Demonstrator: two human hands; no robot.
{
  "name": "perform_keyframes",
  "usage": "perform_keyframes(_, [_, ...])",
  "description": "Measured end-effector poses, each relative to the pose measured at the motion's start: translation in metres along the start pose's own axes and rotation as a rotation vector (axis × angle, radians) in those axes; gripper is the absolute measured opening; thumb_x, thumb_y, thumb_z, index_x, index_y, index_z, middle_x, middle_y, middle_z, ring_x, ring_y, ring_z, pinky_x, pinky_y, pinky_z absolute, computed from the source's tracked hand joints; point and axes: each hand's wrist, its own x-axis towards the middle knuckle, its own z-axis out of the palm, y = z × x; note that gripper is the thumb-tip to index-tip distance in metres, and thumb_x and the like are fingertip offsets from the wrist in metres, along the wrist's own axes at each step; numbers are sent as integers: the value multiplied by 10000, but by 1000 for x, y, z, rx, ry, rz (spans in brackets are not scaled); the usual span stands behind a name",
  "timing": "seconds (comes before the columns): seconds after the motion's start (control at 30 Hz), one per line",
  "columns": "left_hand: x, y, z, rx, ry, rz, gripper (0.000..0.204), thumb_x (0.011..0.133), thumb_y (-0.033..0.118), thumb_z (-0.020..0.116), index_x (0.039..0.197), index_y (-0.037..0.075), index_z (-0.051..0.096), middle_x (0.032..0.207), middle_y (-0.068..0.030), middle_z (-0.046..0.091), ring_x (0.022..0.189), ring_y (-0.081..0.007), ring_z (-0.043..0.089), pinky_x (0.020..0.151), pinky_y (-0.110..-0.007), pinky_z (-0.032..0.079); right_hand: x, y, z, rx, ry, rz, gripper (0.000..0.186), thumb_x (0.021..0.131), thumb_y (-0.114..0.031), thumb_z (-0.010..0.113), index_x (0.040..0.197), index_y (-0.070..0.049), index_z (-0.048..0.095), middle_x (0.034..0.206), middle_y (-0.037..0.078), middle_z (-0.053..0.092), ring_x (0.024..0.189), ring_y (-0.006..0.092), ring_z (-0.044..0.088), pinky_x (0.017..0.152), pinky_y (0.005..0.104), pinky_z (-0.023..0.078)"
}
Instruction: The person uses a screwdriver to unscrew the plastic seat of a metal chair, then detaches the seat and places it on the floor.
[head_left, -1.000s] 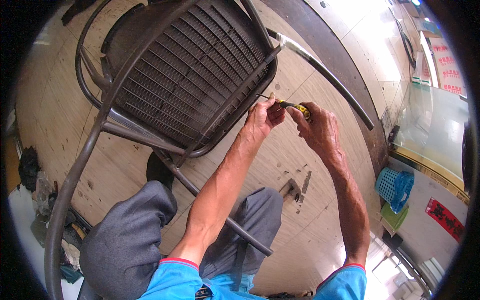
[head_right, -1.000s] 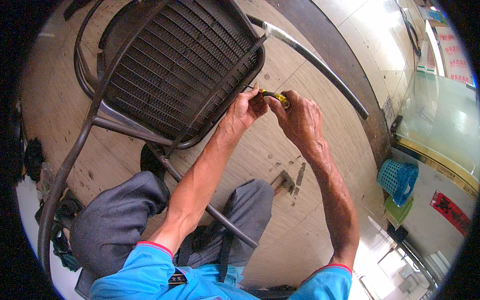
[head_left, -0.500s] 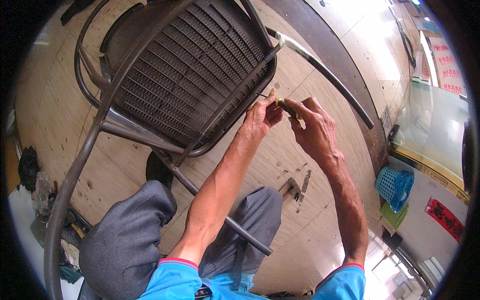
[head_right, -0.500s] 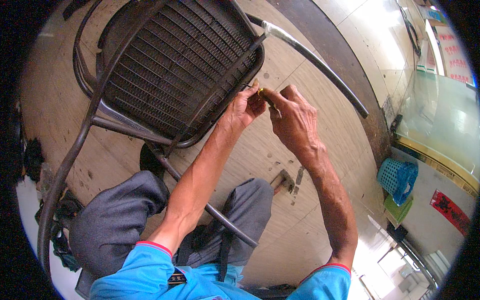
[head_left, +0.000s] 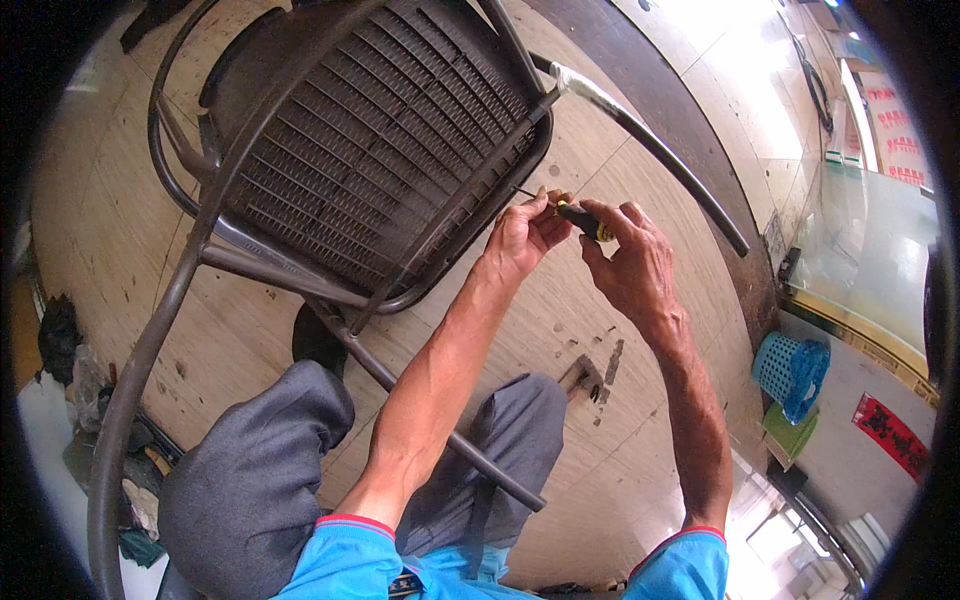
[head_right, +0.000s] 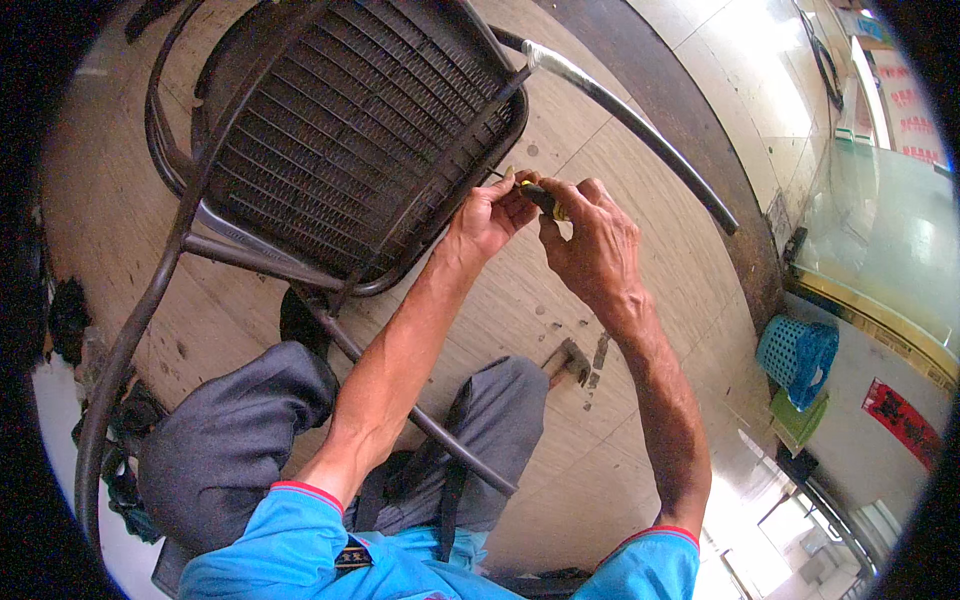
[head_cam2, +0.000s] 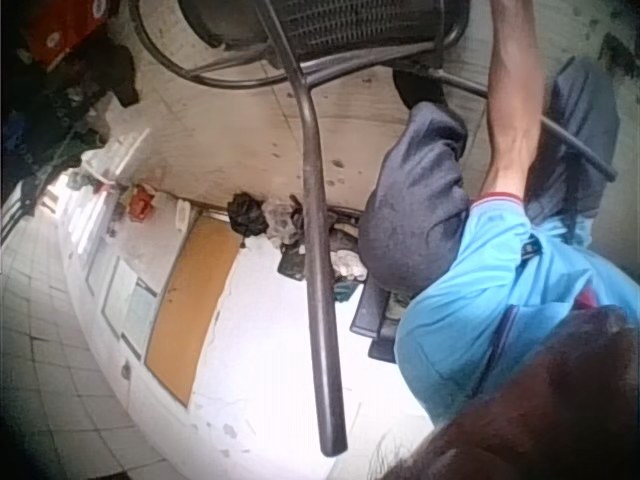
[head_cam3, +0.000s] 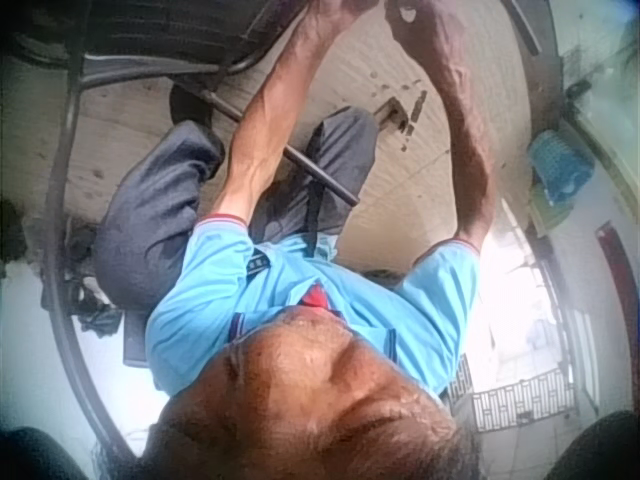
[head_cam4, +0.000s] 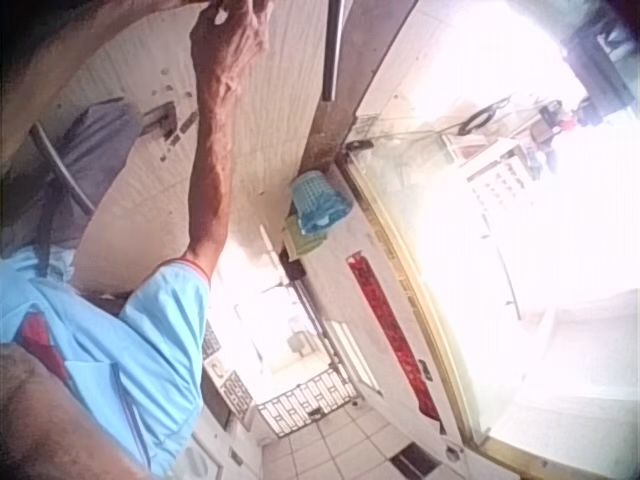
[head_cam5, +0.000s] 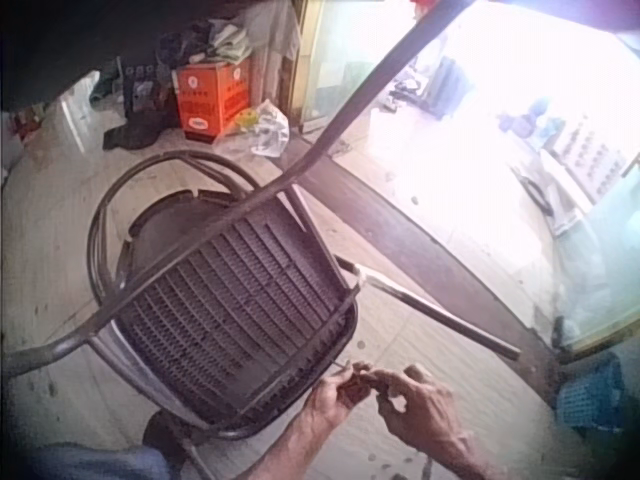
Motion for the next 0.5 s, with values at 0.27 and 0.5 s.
perform_keyframes(0.27, [0,7,-31,-39,204,-10,274,955,311,591,981,43,640,985,-110,702,926,-285,685,780,-410,572,-22,9,2,228,38,109,343,806,-64,698,1144,-110,666,850,89,596,743,221,623,626,337,530])
perform_keyframes(0.5, [15,9,-40,485,362,192,201,950,219,605,1031,35,596,835,-92,704,650,-219,691,545,-332,560,-75,36,8,418,161,337,343,848,-99,712,1182,-53,652,896,81,637,736,134,626,566,263,539])
